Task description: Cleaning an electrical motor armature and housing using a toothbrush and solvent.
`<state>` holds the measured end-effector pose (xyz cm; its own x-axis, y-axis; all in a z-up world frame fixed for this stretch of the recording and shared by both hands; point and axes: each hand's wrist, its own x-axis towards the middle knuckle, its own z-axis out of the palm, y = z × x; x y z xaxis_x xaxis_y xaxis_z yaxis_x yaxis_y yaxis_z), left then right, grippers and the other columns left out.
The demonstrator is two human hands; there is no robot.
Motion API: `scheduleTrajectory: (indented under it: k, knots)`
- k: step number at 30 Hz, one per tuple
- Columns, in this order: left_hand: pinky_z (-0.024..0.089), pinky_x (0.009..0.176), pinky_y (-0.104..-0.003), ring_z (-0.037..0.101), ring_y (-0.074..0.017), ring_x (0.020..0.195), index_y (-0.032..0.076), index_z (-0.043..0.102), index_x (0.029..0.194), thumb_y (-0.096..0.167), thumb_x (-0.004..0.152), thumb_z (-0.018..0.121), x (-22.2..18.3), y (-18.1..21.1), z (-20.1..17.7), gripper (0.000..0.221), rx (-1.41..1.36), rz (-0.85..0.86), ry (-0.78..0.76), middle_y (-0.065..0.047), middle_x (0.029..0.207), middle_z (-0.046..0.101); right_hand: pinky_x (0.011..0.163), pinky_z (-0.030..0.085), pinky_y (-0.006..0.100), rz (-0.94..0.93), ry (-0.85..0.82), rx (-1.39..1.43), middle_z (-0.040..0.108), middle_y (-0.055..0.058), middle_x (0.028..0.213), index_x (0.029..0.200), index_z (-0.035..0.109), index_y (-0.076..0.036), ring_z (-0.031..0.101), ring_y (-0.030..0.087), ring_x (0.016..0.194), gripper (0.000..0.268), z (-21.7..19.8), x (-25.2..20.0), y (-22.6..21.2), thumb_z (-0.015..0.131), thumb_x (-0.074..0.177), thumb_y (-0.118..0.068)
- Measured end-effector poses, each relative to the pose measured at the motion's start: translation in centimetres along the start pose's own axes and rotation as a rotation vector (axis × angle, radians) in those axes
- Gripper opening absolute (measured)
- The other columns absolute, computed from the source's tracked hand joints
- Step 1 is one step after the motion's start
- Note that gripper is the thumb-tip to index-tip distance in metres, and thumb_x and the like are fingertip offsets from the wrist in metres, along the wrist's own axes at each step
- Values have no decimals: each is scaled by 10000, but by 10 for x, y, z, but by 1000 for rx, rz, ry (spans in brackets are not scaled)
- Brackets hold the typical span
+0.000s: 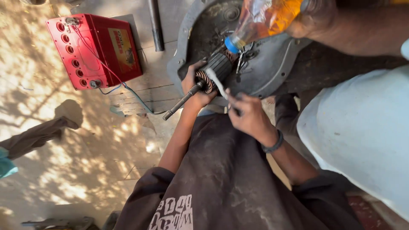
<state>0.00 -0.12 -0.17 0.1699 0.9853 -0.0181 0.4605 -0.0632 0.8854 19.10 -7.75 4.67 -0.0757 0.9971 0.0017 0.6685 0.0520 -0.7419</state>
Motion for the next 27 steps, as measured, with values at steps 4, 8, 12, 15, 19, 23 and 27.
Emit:
scheduleTrajectory:
  k: [4,8,12,15,19,23,27]
  knots:
    - [569,993,-414,703,-370,1140,107,583,1266,165,552,907,1,0,-2,787,73,2,-40,-158,1208,717,641,512,464,5,57,37,663,208,775,1214,758,-15,656,382,662,434,-8,-3,11,737,781,-23]
    - [550,1053,-420,695,-370,1213,109,571,1266,145,581,883,5,-9,0,754,42,108,-23,-157,1277,705,649,525,414,67,50,196,658,216,893,1322,691,-16,674,339,713,450,-15,-5,9,711,873,-44]
    - [537,1091,-414,668,-365,1276,103,556,1262,113,589,861,2,-2,-3,739,39,121,-45,-162,1338,688,613,497,425,51,-29,135,653,200,790,1176,736,-27,668,340,672,329,-10,-6,44,755,848,-41]
    - [522,1091,-414,665,-356,1249,103,580,1234,110,520,896,4,-1,0,781,32,36,-45,-153,1315,694,621,488,451,46,56,-23,640,215,763,1192,755,-23,638,373,669,378,-7,2,49,808,820,-66]
    - [512,1143,-406,651,-359,1336,96,559,1307,39,600,861,3,-4,-5,771,-73,72,-60,-156,1399,661,633,507,406,36,-1,125,653,206,833,1288,726,-1,653,333,706,404,-20,-5,13,737,884,-23]
    - [518,1115,-400,654,-357,1298,92,559,1274,63,556,875,0,-2,-5,786,-22,54,-75,-148,1366,670,566,487,379,133,-2,175,663,194,812,1254,736,-10,637,232,610,384,-21,-7,15,732,870,-21]
    - [533,1098,-392,667,-359,1290,100,570,1287,64,589,877,1,-1,-4,763,-22,73,-48,-146,1369,677,578,493,354,22,-11,281,666,168,805,1285,716,-17,643,214,629,428,-24,-8,-9,723,857,-11]
